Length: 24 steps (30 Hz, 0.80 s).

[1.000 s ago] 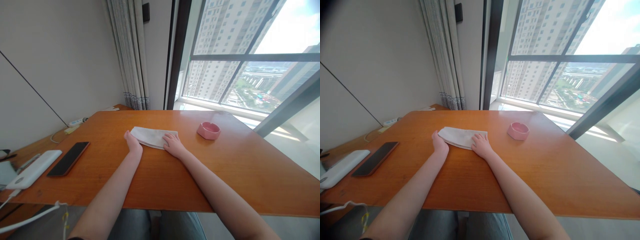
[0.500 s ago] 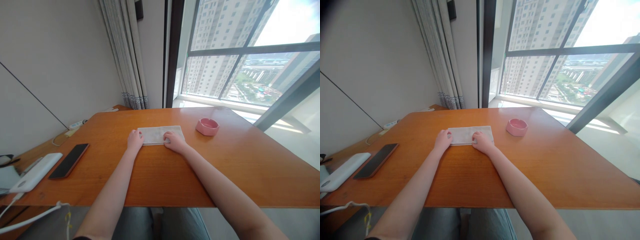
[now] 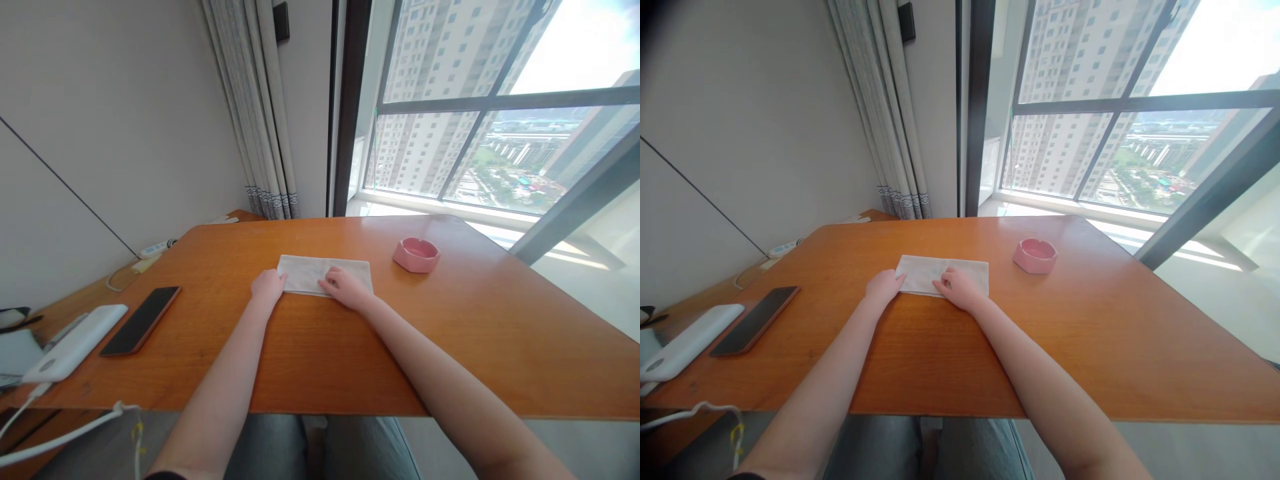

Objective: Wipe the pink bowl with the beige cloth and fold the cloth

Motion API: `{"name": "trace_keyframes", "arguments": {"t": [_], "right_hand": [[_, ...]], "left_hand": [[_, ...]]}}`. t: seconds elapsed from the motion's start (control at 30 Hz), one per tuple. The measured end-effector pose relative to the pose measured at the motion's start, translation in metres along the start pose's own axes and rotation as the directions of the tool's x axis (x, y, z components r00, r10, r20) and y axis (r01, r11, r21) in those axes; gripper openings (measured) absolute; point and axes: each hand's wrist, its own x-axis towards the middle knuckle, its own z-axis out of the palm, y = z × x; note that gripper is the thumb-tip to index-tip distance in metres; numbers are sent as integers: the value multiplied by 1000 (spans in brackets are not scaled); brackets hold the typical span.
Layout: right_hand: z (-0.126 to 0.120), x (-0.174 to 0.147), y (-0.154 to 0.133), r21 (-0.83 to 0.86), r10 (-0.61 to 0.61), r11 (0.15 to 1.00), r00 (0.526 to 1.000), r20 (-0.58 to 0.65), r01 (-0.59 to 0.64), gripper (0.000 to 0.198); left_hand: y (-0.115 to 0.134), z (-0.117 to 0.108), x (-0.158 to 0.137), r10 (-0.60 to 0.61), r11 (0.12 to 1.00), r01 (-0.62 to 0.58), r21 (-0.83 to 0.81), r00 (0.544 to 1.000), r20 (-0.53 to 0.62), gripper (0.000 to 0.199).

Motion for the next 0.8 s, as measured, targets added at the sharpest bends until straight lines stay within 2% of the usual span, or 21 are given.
{"name": "trace_keyframes", "arguments": {"t": [0.07,0.17,0.33,0.43,0.53,0.6,0.67,0.73,0.8], "right_hand": [[4,0,5,-60,143,987,988,-65,-146,41],[11,2,12,-155,341,927,939,-33,-342,59],[18,6,13,-182,489,856,872,-19,-484,81],[18,6,13,-171,509,845,860,-32,-506,84],[14,6,14,-160,444,884,896,-12,-440,78],[12,5,15,-154,398,906,917,-9,-395,75],[12,3,13,-157,384,910,923,-22,-383,74],[15,1,9,-163,391,907,920,-13,-388,77],[19,0,5,-166,393,908,919,22,-385,78]], "left_hand": [[-2,2,3,28,999,-30,-33,998,-55,33],[-6,4,8,31,993,-45,-112,991,-128,26],[-15,6,12,-16,982,-8,-189,992,-124,18],[-15,5,11,-56,955,18,-297,991,-118,17],[-15,4,12,-88,829,40,-558,994,-59,20],[-16,2,14,-90,751,37,-659,995,-46,24],[-20,2,17,-126,739,19,-673,986,-110,23],[-22,3,20,-208,706,-16,-709,951,-229,18],[-20,7,23,-336,551,-85,-830,888,-314,13]]}}
